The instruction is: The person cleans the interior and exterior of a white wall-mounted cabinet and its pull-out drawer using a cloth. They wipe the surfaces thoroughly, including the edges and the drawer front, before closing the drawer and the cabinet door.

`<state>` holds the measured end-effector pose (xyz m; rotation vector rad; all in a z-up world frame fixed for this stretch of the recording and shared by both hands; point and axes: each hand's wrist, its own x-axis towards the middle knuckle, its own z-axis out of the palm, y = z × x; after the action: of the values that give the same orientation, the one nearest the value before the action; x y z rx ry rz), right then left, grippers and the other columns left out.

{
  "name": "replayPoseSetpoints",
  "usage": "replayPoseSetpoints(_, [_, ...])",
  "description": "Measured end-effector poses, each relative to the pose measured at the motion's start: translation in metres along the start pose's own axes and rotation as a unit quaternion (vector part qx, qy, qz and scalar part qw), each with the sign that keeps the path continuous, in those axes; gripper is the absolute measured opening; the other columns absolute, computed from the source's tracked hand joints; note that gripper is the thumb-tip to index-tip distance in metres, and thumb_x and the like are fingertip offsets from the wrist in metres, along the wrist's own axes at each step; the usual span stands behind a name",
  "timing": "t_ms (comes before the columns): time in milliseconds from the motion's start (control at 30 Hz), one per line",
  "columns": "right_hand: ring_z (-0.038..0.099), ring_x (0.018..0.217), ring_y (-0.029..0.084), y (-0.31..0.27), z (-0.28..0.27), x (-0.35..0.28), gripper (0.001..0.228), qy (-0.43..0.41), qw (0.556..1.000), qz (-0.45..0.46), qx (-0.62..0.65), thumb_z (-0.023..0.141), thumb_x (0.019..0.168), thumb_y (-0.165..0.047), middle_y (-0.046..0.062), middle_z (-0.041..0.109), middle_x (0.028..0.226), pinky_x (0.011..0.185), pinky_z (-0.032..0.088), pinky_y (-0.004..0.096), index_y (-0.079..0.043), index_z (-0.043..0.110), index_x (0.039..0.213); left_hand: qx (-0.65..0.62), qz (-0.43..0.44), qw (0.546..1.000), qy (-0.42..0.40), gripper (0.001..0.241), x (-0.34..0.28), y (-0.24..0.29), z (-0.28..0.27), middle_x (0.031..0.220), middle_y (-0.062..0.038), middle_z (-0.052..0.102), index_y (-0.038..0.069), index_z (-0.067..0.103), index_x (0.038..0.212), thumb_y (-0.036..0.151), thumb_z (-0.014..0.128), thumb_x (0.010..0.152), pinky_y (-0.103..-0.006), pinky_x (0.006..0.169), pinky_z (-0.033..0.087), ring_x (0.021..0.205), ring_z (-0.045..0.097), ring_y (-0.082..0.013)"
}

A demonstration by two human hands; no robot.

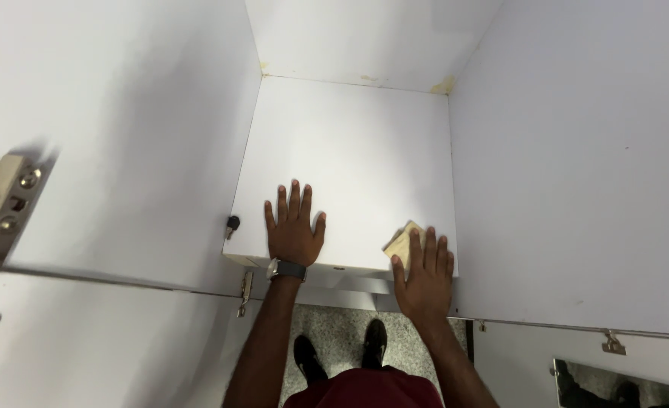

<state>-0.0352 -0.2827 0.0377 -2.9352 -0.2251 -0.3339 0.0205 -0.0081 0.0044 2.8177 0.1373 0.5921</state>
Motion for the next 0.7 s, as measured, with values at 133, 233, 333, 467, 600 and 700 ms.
replayPoseSetpoints(133, [0.016, 0.151, 0.053, 0.013, 0.015, 0.065, 0.077, -0.053, 0.998, 0.015, 0.003, 0.032, 0.104, -0.059, 0.029, 0.018, 0.166, 0.117, 0.015, 0.064, -0.008, 0.022, 0.161, 0.009, -0.007, 1.0, -0.017, 0.069, 0.0, 0.002, 0.003, 0.169, -0.009, 0.025, 0.017, 0.037, 0.16, 0.054, 0.043, 0.102, -0.0599, 0.124, 0.011, 0.157, 0.017, -0.0315])
replayPoseSetpoints(233, [0.025, 0.152, 0.052, 0.03, 0.041, 0.14, 0.089, 0.0, 1.0, 0.026, -0.013, 0.034, 0.103, -0.067, 0.033, 0.022, 0.166, 0.122, 0.022, 0.063, -0.002, 0.025, 0.162, 0.008, -0.004, 1.0, -0.009, 0.07, -0.002, -0.001, 0.009, 0.17, -0.01, 0.024, 0.016, 0.036, 0.16, 0.055, 0.041, 0.103, -0.0601, 0.125, 0.01, 0.157, 0.016, -0.0321])
replayPoseSetpoints(333, [0.021, 0.153, 0.052, 0.028, 0.068, 0.222, 0.105, 0.036, 0.997, 0.064, 0.002, 0.04, 0.097, -0.078, 0.035, 0.02, 0.166, 0.123, 0.019, 0.061, 0.003, 0.023, 0.162, 0.006, 0.01, 1.0, -0.006, 0.071, 0.0, -0.009, 0.009, 0.17, -0.012, 0.025, 0.014, 0.036, 0.16, 0.057, 0.041, 0.103, -0.0599, 0.124, 0.011, 0.157, 0.017, -0.0333])
replayPoseSetpoints(467, [0.012, 0.156, 0.046, 0.023, 0.079, 0.307, 0.125, 0.016, 0.993, 0.115, 0.024, 0.045, 0.089, -0.088, 0.033, 0.016, 0.167, 0.127, 0.01, 0.056, 0.011, 0.016, 0.16, -0.019, 0.002, 1.0, -0.005, 0.071, -0.001, -0.004, -0.002, 0.17, -0.012, 0.027, 0.014, 0.038, 0.16, 0.056, 0.042, 0.104, -0.0589, 0.126, 0.012, 0.157, 0.02, -0.0338])
replayPoseSetpoints(600, [0.006, 0.155, 0.044, 0.006, 0.082, 0.359, 0.127, 0.013, 0.988, 0.149, 0.028, 0.042, 0.085, -0.091, 0.031, 0.009, 0.167, 0.124, 0.004, 0.053, 0.01, 0.012, 0.158, -0.029, -0.01, 0.999, -0.01, 0.069, 0.003, -0.003, -0.013, 0.17, -0.011, 0.029, 0.015, 0.04, 0.159, 0.055, 0.044, 0.103, -0.0584, 0.126, 0.012, 0.158, 0.02, -0.0329])
replayPoseSetpoints(700, [0.008, 0.159, 0.044, -0.024, 0.086, 0.38, 0.126, -0.041, 0.988, 0.145, -0.027, 0.039, 0.088, -0.09, 0.029, 0.01, 0.17, 0.129, 0.006, 0.051, 0.009, 0.012, 0.162, -0.025, -0.024, 0.999, 0.006, 0.069, 0.014, -0.001, -0.013, 0.17, -0.01, 0.029, 0.015, 0.04, 0.159, 0.054, 0.045, 0.102, -0.058, 0.127, 0.011, 0.159, 0.02, -0.0321])
